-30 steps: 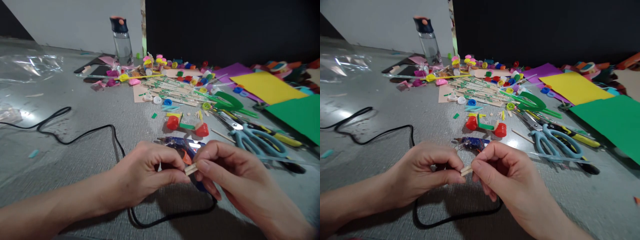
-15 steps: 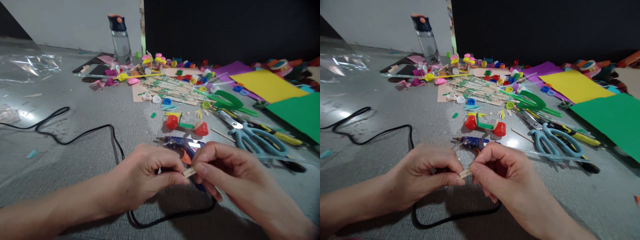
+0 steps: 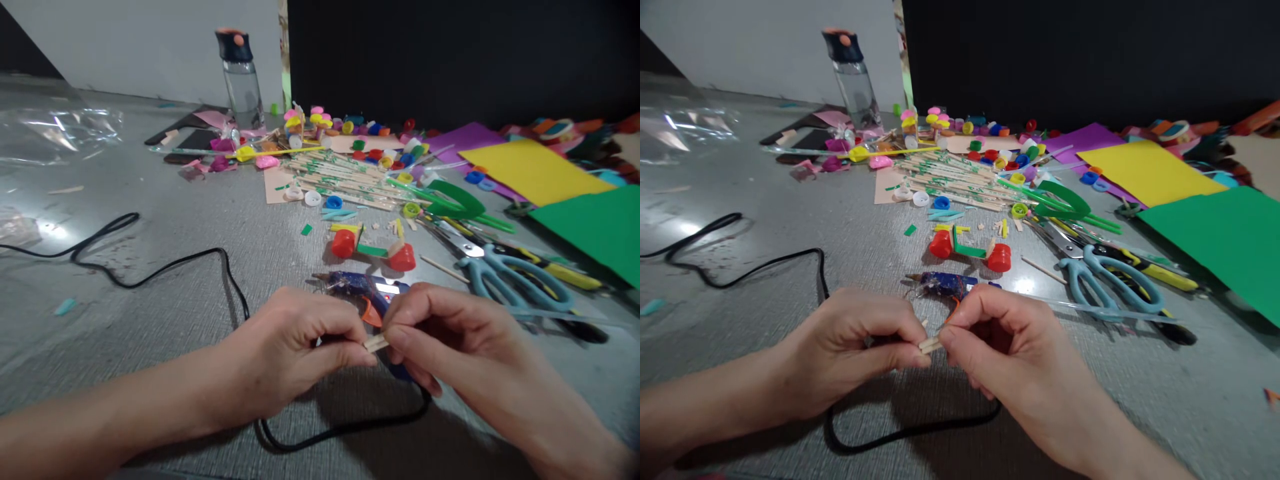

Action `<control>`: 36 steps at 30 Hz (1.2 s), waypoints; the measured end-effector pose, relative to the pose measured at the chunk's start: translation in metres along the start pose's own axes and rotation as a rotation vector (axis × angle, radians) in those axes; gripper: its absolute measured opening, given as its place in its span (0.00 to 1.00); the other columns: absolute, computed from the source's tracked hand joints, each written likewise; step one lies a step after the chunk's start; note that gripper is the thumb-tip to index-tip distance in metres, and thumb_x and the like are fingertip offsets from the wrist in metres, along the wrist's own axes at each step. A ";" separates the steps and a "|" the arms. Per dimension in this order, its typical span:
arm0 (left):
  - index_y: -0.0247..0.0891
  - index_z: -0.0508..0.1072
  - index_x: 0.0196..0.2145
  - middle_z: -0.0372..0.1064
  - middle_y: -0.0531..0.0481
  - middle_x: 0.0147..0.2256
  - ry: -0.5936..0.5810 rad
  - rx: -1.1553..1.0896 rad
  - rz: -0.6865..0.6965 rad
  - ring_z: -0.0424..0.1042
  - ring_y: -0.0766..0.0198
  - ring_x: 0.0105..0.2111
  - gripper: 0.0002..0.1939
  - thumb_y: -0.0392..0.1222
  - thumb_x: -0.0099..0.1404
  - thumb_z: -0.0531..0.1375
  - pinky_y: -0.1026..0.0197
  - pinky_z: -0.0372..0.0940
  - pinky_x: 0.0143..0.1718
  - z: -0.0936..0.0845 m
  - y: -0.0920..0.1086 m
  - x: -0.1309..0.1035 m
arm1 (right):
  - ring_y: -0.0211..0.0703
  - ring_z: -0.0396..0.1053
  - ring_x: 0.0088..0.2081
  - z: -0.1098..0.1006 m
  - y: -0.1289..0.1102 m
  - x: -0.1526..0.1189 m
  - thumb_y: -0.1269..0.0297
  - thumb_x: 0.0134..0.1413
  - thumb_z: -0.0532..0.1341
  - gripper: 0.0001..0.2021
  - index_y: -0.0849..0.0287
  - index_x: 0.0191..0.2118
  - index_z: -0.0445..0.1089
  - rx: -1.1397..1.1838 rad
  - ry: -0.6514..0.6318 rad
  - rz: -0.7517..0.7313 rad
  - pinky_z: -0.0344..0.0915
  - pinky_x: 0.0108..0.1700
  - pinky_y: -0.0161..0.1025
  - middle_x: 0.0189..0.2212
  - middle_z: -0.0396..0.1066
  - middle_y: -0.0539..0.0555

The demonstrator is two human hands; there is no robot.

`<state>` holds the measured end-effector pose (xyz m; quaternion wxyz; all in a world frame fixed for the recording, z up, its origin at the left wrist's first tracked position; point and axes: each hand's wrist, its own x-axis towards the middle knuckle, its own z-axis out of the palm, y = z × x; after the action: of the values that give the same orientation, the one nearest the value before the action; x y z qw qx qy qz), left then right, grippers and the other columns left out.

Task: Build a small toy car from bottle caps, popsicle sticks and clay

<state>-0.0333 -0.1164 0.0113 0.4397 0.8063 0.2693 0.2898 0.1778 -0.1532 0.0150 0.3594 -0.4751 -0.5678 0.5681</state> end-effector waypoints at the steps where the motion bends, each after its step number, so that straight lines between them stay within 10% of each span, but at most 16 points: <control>1: 0.35 0.74 0.28 0.67 0.60 0.23 -0.006 -0.017 -0.024 0.63 0.77 0.23 0.07 0.31 0.65 0.64 0.73 0.57 0.26 -0.001 0.000 0.000 | 0.28 0.60 0.21 0.000 0.000 0.000 0.64 0.63 0.64 0.10 0.56 0.29 0.71 0.002 -0.001 0.004 0.59 0.21 0.25 0.23 0.66 0.46; 15: 0.34 0.74 0.28 0.65 0.57 0.22 -0.040 -0.437 -0.438 0.61 0.75 0.21 0.12 0.44 0.68 0.62 0.72 0.57 0.22 -0.007 0.010 0.004 | 0.29 0.64 0.23 -0.003 0.000 0.000 0.55 0.66 0.62 0.10 0.53 0.37 0.75 0.066 0.027 -0.057 0.64 0.25 0.25 0.26 0.70 0.46; 36: 0.37 0.79 0.35 0.70 0.56 0.27 -0.119 -0.276 -0.442 0.64 0.72 0.27 0.07 0.43 0.66 0.63 0.70 0.60 0.27 -0.021 0.015 0.007 | 0.34 0.68 0.28 0.000 -0.007 0.003 0.62 0.62 0.65 0.04 0.51 0.36 0.78 -0.327 0.128 -0.226 0.62 0.28 0.30 0.30 0.75 0.47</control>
<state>-0.0405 -0.1068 0.0355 0.6133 0.6757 0.3706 0.1729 0.1759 -0.1492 0.0219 0.3744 -0.4955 -0.6780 0.3931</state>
